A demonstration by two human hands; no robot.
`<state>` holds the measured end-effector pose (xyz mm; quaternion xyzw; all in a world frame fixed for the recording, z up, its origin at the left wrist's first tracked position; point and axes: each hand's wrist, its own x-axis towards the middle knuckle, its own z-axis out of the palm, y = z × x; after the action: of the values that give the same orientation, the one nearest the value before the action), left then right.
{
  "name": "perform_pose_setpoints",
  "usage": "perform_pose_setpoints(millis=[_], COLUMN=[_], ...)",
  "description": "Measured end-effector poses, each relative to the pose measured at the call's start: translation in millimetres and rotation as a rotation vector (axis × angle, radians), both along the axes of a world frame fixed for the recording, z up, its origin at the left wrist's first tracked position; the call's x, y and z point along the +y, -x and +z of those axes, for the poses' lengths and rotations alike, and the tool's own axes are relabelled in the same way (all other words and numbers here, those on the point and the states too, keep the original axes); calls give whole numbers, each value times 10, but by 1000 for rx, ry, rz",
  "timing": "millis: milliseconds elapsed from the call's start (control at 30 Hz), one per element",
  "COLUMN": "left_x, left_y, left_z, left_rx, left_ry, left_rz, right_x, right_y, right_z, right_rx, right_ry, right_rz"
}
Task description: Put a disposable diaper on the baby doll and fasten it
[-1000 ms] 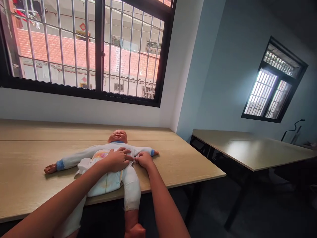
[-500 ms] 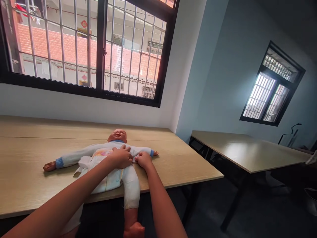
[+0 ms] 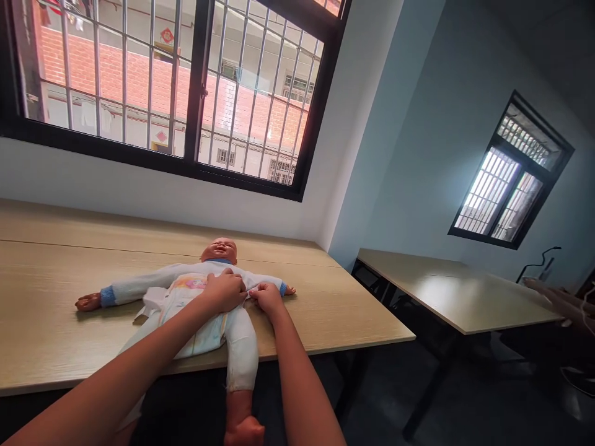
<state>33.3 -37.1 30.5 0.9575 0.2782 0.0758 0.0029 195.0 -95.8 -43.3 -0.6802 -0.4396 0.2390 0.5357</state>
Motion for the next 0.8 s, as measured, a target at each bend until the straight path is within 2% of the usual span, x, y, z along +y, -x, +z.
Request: perform_pose_setpoints(millis=[133, 433, 800], left_x=[-5, -22, -33], left_y=[-58, -61, -61], left_z=[-26, -49, -75], left_rx=[-59, -94, -110], left_ry=[20, 34, -7], left_rz=[62, 61, 36], right_x=[4, 3, 43], right_y=[4, -31, 129], right_z=[-6, -46, 9], right_rx=[92, 204, 189], right_ry=[12, -23, -69], right_rz=[2, 75, 151])
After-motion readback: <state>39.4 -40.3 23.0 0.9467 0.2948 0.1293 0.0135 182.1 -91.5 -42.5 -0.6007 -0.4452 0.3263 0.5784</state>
